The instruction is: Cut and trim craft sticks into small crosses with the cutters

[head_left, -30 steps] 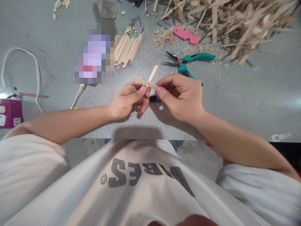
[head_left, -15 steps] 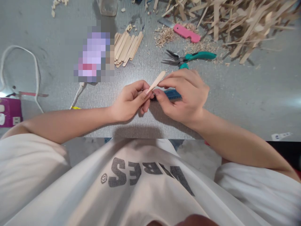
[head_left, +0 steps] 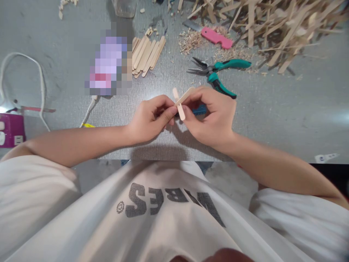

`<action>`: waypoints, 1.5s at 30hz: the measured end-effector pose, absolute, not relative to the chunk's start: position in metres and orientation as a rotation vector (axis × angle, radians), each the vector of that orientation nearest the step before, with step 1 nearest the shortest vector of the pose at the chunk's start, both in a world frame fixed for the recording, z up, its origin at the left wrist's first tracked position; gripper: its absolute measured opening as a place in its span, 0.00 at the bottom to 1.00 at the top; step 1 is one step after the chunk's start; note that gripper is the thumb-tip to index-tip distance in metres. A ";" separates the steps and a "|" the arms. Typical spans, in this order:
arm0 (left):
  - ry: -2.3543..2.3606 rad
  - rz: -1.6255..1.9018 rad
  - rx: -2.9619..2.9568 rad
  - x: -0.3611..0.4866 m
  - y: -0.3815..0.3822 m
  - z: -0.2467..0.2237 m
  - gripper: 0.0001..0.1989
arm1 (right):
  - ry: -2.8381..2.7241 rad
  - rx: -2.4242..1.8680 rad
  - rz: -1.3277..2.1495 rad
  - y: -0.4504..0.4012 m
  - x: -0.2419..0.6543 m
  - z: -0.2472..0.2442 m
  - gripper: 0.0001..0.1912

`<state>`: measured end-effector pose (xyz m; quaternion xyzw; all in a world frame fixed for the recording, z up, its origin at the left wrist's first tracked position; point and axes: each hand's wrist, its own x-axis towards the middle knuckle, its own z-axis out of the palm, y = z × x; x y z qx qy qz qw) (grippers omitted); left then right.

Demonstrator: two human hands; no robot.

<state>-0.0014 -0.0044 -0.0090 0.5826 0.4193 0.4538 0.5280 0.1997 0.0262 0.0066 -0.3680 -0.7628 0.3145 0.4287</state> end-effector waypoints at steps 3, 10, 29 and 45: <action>1.029 1.087 1.458 -0.002 -0.005 -0.010 0.24 | -1.864 -0.962 0.858 0.025 0.199 0.006 0.09; 1.026 1.062 1.565 -0.004 -0.003 -0.009 0.21 | -1.805 -0.988 0.969 0.026 0.198 0.005 0.11; 0.949 1.065 1.585 -0.005 -0.003 -0.010 0.14 | -1.631 -0.827 1.249 0.028 0.193 0.008 0.12; 0.828 0.956 1.107 -0.002 0.002 -0.006 0.31 | -1.950 -0.879 0.614 0.036 0.210 0.000 0.08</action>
